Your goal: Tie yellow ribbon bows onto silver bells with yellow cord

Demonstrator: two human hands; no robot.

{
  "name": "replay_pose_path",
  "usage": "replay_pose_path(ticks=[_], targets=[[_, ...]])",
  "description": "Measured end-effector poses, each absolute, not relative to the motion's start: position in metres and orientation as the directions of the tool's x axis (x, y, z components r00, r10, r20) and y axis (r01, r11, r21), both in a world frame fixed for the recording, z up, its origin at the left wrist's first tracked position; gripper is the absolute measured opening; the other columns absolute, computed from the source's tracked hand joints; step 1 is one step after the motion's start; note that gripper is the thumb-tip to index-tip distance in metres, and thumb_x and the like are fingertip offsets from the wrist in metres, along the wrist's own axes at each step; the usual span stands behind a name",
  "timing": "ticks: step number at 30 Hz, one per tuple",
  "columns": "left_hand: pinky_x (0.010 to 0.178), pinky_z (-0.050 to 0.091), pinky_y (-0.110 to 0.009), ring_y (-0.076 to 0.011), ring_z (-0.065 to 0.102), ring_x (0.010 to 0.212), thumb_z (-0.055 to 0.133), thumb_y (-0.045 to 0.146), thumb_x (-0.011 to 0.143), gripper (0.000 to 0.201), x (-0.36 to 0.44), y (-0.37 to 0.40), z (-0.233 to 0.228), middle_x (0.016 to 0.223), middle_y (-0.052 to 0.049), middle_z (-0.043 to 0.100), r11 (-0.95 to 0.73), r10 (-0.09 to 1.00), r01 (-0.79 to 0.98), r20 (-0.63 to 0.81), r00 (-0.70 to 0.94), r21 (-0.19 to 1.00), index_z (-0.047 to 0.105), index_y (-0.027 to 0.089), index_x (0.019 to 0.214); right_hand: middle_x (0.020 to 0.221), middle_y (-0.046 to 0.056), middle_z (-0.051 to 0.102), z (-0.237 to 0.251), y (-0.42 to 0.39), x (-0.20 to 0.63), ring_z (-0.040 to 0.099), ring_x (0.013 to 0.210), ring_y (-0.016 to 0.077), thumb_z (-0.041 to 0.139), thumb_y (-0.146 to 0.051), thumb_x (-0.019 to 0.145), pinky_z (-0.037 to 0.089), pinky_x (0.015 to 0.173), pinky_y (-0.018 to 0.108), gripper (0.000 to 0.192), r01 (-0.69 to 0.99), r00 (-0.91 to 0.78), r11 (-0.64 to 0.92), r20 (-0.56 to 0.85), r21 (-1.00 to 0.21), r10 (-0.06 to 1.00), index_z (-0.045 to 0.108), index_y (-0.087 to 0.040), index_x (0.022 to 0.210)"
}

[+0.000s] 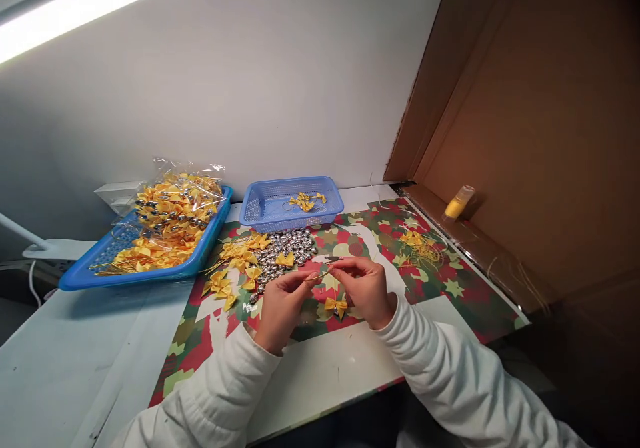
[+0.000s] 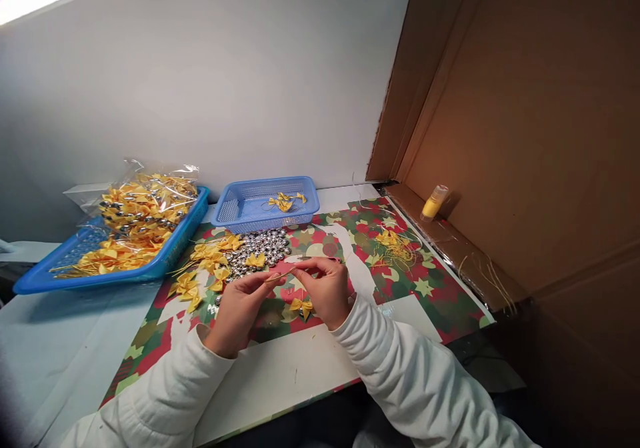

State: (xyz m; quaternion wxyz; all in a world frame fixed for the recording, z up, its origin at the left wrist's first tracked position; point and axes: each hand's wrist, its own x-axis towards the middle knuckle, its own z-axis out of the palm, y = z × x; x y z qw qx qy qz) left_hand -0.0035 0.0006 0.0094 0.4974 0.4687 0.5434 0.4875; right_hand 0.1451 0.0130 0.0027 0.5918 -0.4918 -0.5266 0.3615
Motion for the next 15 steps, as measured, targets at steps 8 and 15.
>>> replay_pose_path(ticks=[8,15], targets=[[0.061,0.049,-0.024,-0.0149,0.063,0.071,0.08,0.041,0.059,0.036,-0.001,0.003,-0.001,0.083,-0.007,0.073,0.138,0.985,-0.233,-0.158,-0.07,0.963,0.076,0.017,0.084,0.067,-0.003,0.068,0.005,0.01,0.142,0.067,0.064,0.013,0.08,-0.024,0.059,0.055,0.063,0.024,0.015,-0.379,0.016,0.022,0.017,-0.925,1.0,0.067,-0.019,0.065],[0.06,0.045,-0.019,-0.009,0.058,0.065,0.081,0.036,0.06,0.025,0.001,0.001,-0.003,0.076,-0.001,0.072,0.103,0.985,-0.295,-0.139,-0.103,0.95,0.075,0.019,0.078,0.065,0.001,0.072,0.009,0.003,0.139,0.067,0.064,0.0118,0.085,-0.027,0.055,0.055,0.06,0.021,0.022,-0.548,-0.117,-0.212,-0.177,-0.809,0.977,0.068,-0.017,0.065]])
